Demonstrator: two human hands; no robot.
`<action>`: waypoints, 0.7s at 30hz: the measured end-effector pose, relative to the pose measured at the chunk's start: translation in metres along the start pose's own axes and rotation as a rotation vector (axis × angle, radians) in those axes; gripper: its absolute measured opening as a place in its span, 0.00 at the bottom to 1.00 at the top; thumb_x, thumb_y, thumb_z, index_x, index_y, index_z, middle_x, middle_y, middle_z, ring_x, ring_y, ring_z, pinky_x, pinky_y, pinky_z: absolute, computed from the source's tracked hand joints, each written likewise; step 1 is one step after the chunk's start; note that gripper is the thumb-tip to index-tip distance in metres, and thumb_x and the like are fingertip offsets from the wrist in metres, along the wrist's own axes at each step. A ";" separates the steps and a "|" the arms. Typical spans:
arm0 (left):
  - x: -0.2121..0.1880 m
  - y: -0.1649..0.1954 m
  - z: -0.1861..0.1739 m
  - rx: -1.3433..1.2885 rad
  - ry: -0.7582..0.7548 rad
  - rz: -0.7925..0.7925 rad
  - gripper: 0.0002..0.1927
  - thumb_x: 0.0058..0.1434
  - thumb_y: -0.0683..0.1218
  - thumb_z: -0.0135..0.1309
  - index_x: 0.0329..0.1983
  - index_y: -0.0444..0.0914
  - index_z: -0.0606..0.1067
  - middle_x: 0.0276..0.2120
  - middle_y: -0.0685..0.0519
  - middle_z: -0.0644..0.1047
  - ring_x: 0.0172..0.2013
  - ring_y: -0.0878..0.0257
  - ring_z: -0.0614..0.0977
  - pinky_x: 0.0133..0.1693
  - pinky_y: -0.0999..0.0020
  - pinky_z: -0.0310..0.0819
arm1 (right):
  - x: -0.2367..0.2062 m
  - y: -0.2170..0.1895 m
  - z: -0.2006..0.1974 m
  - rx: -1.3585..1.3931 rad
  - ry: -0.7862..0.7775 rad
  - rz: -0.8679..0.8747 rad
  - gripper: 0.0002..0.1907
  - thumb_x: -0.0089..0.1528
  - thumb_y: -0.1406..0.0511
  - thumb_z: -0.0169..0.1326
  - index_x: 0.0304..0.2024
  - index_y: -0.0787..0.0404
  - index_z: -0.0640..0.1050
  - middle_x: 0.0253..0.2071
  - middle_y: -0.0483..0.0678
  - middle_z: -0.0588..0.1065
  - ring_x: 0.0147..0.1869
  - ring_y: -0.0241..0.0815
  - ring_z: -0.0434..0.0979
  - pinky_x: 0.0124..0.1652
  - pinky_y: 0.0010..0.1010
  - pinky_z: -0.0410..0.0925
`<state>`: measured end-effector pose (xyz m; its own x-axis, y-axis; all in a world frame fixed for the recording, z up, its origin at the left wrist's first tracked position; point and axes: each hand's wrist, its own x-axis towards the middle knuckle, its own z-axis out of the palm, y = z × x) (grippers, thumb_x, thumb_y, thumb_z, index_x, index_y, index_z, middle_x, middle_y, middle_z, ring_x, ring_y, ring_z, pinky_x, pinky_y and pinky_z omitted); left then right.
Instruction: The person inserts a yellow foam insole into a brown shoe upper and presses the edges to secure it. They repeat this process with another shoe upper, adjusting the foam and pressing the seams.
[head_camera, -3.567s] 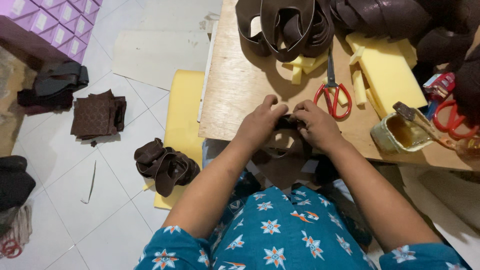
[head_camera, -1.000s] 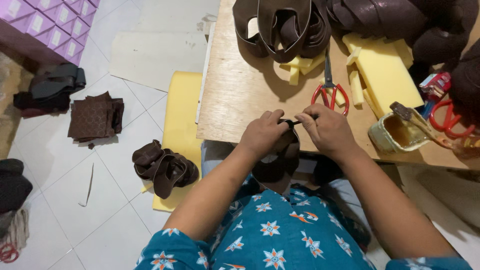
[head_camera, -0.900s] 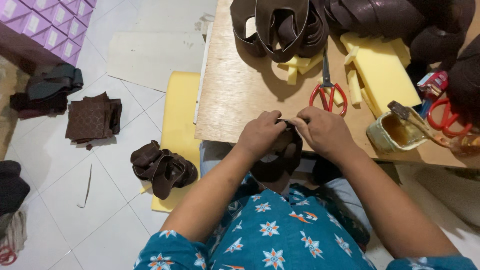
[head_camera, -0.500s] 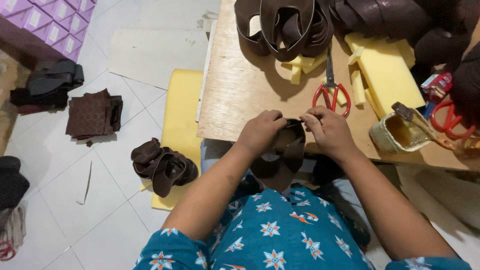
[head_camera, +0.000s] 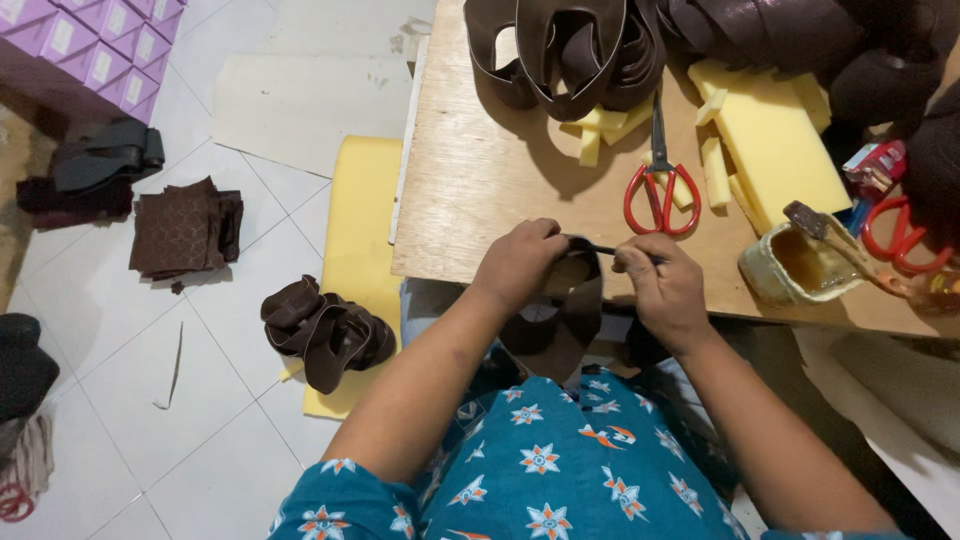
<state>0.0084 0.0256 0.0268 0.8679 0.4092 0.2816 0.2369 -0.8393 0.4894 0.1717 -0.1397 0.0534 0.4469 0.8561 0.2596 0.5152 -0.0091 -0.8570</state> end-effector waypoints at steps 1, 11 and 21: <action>0.000 -0.001 0.000 0.000 0.007 0.008 0.10 0.58 0.42 0.54 0.43 0.42 0.77 0.46 0.49 0.76 0.47 0.50 0.79 0.44 0.57 0.76 | 0.001 -0.003 0.000 0.046 0.027 0.018 0.11 0.73 0.65 0.50 0.42 0.68 0.77 0.36 0.49 0.78 0.41 0.37 0.78 0.45 0.28 0.71; 0.000 0.000 0.002 -0.031 0.001 -0.011 0.11 0.56 0.44 0.55 0.43 0.42 0.79 0.44 0.49 0.76 0.46 0.50 0.79 0.44 0.56 0.76 | 0.016 -0.040 0.004 -0.390 -0.010 -0.192 0.09 0.68 0.64 0.58 0.37 0.65 0.79 0.33 0.54 0.77 0.36 0.52 0.78 0.37 0.38 0.69; 0.000 0.000 0.000 0.000 -0.042 -0.044 0.11 0.57 0.42 0.53 0.43 0.43 0.79 0.44 0.48 0.76 0.46 0.49 0.80 0.44 0.56 0.76 | 0.025 -0.034 0.006 -0.306 -0.085 -0.132 0.10 0.69 0.62 0.56 0.39 0.65 0.79 0.36 0.54 0.77 0.39 0.54 0.79 0.39 0.39 0.71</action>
<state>0.0087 0.0259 0.0272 0.8740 0.4307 0.2250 0.2755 -0.8206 0.5008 0.1606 -0.1151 0.0859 0.3057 0.9003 0.3098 0.7660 -0.0393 -0.6417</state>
